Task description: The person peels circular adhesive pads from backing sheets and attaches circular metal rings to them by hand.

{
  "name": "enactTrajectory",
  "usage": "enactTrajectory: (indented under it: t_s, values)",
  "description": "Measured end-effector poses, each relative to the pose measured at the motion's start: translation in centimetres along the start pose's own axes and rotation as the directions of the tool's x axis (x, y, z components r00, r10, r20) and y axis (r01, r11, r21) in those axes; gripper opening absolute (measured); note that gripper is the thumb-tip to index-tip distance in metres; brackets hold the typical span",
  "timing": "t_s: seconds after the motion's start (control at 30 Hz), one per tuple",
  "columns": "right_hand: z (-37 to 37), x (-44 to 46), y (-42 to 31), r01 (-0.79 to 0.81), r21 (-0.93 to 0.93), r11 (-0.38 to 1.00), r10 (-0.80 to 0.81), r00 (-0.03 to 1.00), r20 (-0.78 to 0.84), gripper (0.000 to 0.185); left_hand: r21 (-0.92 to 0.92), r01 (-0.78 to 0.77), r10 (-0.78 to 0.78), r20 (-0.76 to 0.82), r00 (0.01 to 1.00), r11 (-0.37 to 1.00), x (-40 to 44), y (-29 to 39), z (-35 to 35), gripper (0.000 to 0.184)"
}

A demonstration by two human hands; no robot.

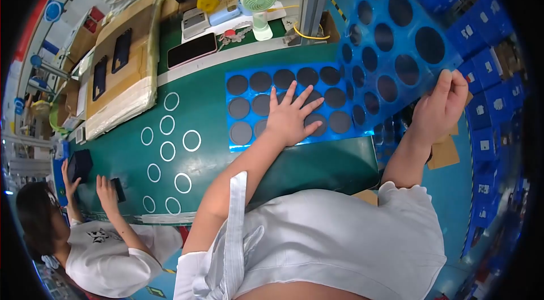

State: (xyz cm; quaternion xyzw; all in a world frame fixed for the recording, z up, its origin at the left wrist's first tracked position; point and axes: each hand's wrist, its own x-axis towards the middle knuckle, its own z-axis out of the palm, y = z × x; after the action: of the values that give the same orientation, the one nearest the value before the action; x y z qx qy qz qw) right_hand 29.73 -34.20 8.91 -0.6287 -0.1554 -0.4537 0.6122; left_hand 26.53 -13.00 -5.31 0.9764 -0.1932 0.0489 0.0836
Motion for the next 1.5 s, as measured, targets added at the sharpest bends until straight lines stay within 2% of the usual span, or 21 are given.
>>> enactTrajectory:
  t_s: [0.07, 0.13, 0.23, 0.33, 0.47, 0.57, 0.63, 0.7, 0.8, 0.83, 0.87, 0.93, 0.97, 1.07, 1.1, 1.13, 1.23, 1.3, 1.4, 1.43, 1.5]
  values:
    - [-0.4, 1.5, -0.3, -0.049, -0.088, 0.995, 0.038, 0.992, -0.118, 0.008, 0.008, 0.005, -0.005, 0.009, 1.0, 1.0, 0.0, 0.2, 0.0, 0.05]
    - [-0.6, 3.6, -1.5, 0.114, -0.115, 0.987, -0.144, 0.942, -0.302, 0.011, 0.02, 0.007, -0.008, 0.015, 1.0, 1.0, 0.0, 0.1, -0.2, 0.05]
    - [-0.9, 6.0, -4.5, 0.108, -0.154, 0.982, -0.158, 0.919, -0.361, 0.013, 0.041, 0.0, -0.001, 0.013, 1.0, 0.999, 0.0, 0.1, 0.1, 0.051]
    - [-1.1, 7.7, -5.7, 0.216, -0.176, 0.961, -0.25, 0.946, -0.205, 0.014, 0.016, 0.005, -0.005, 0.009, 1.0, 1.0, 0.0, 0.1, 0.0, 0.051]
    - [0.1, 9.1, -7.6, 0.313, -0.091, 0.945, -0.289, 0.935, 0.207, 0.011, 0.002, -0.033, 0.033, -0.048, 0.998, 0.999, -0.8, -0.3, 0.5, 0.054]
    - [1.7, 9.9, -9.2, 0.192, 0.112, 0.975, -0.217, 0.931, 0.292, 0.015, -0.273, -0.049, 0.04, -0.038, 0.998, 0.961, -3.1, -0.5, -0.9, 0.058]
    - [2.9, 10.6, -10.4, 0.206, 0.167, 0.964, -0.248, 0.922, 0.298, 0.017, -0.639, -0.006, -0.034, -0.05, 0.998, 0.769, -4.7, 0.0, -3.8, 0.062]
    - [4.2, 10.7, -10.9, 0.22, 0.213, 0.952, -0.278, 0.912, 0.301, 0.019, -0.933, -0.011, -0.136, -0.064, 0.989, 0.359, -6.5, 0.4, -6.0, 0.063]
    - [7.4, 9.9, -11.4, 0.186, 0.483, 0.855, -0.34, 0.906, 0.253, 0.023, -0.931, -0.023, -0.191, 0.051, 0.98, -0.365, -8.8, -2.6, -3.9, 0.055]
    - [9.2, 9.0, -11.3, 0.216, 0.606, 0.765, -0.377, 0.914, 0.151, 0.026, -0.945, -0.058, -0.2, 0.008, 0.98, -0.322, -10.2, -2.5, -5.6, 0.054]
    - [10.5, 8.4, -11.5, 0.046, 0.69, 0.723, -0.286, 0.929, 0.237, 0.027, -0.956, -0.09, -0.208, -0.032, 0.978, -0.278, -11.6, -2.0, -7.4, 0.053]
    - [14.4, 7.9, -11.4, -0.344, 0.812, 0.472, -0.332, 0.784, 0.525, 0.024, -0.976, -0.065, -0.274, -0.006, 0.962, -0.207, -13.9, -1.1, -10.0, 0.054]
    - [14.5, 8.6, -9.6, -0.357, 0.821, 0.445, -0.342, 0.78, 0.524, 0.024, -0.977, 0.006, -0.293, 0.069, 0.953, -0.212, -14.5, -1.3, -9.3, 0.056]
    - [16.3, 8.8, -6.2, -0.496, 0.792, 0.357, -0.358, 0.71, 0.606, 0.024, -0.947, -0.007, -0.396, 0.128, 0.909, -0.321, -17.0, 1.0, -10.4, 0.061]
    - [17.8, 8.1, -6.4, -0.538, 0.778, 0.323, -0.372, 0.684, 0.628, 0.024, -0.85, -0.019, -0.332, 0.185, 0.925, -0.526, -17.5, -0.7, -7.3, 0.061]
    - [19.5, 7.3, -6.9, -0.577, 0.764, 0.289, -0.391, 0.657, 0.644, 0.024, -0.802, -0.08, -0.337, 0.156, 0.929, -0.592, -18.6, -0.6, -6.9, 0.06]
    - [25.2, 3.7, -9.5, -0.694, 0.691, 0.2, -0.448, 0.563, 0.695, 0.023, -0.787, -0.205, -0.526, 0.172, 0.833, -0.582, -22.6, 0.5, -6.4, 0.057]
    - [28.6, -0.2, -12.0, -0.784, 0.6, 0.16, -0.482, 0.469, 0.74, 0.023, -0.807, -0.34, -0.779, 0.219, 0.588, -0.483, -26.1, 1.2, -5.7, 0.053]
    - [32.1, -6.8, -16.4, -0.889, 0.439, 0.128, -0.533, 0.312, 0.787, 0.022, -0.681, -0.661, -0.881, -0.047, 0.47, -0.315, -33.1, 1.9, -4.1, 0.054]
    - [32.7, -8.8, -18.1, -0.913, 0.387, 0.127, -0.549, 0.26, 0.795, 0.022, -0.675, -0.708, -0.962, 0.005, 0.274, -0.206, -34.7, 4.0, -5.8, 0.053]
    - [32.3, -13.1, -21.2, -0.948, 0.29, 0.133, -0.579, 0.164, 0.799, 0.022, -0.717, -0.677, -0.986, -0.145, -0.086, 0.165, -38.9, 6.7, -6.9, 0.052]
